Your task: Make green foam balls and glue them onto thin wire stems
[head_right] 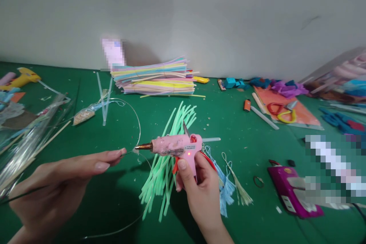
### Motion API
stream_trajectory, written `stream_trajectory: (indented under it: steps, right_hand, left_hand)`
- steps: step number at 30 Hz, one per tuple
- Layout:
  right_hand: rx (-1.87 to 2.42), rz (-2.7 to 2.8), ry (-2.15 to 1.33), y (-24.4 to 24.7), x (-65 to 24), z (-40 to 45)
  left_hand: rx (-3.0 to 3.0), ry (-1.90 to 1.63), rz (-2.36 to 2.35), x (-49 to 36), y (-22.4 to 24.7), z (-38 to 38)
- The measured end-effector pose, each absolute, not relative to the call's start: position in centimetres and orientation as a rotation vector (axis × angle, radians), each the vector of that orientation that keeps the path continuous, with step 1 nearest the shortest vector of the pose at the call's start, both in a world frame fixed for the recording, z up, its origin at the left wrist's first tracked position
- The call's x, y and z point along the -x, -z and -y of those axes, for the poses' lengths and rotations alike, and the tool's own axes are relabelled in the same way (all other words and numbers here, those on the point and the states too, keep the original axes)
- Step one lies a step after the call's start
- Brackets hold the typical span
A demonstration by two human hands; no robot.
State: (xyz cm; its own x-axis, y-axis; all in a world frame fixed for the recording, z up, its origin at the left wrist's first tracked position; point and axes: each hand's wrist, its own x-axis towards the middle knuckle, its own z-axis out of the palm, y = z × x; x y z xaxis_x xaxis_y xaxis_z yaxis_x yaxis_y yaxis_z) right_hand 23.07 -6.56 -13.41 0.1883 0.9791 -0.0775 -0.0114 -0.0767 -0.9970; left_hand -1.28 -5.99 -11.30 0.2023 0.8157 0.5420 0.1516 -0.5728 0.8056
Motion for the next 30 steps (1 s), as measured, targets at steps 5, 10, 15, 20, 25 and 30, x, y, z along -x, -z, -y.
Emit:
stream_trajectory:
  steps: [5, 10, 15, 20, 25, 30]
  right_hand:
    - [1.299, 1.059, -1.095, 13.9, -23.5, 6.7]
    - [1.284, 0.998, -1.064, 14.0, -23.7, 6.7]
    - [1.232, 0.952, -1.158, 14.2, -23.9, 6.6]
    - [1.115, 0.911, -1.323, 14.2, -23.7, 6.7]
    - [1.15, 0.866, -1.354, 14.1, -23.7, 6.6]
    - [1.16, 0.813, -1.328, 13.9, -23.9, 6.4]
  left_hand:
    - [-1.849, -1.428, -0.924, 1.2, 11.1, 6.1]
    - [-1.785, -1.489, -0.931, 0.8, 10.6, 5.9]
    - [-1.728, -1.52, -0.904, 0.8, 10.1, 5.8]
    - [-1.652, -1.483, -0.893, 0.5, 9.4, 6.3]
    - [-1.408, -1.528, -0.893, -0.4, 9.4, 6.5]
    - [-1.394, -1.554, -0.747, -0.2, 9.9, 5.6]
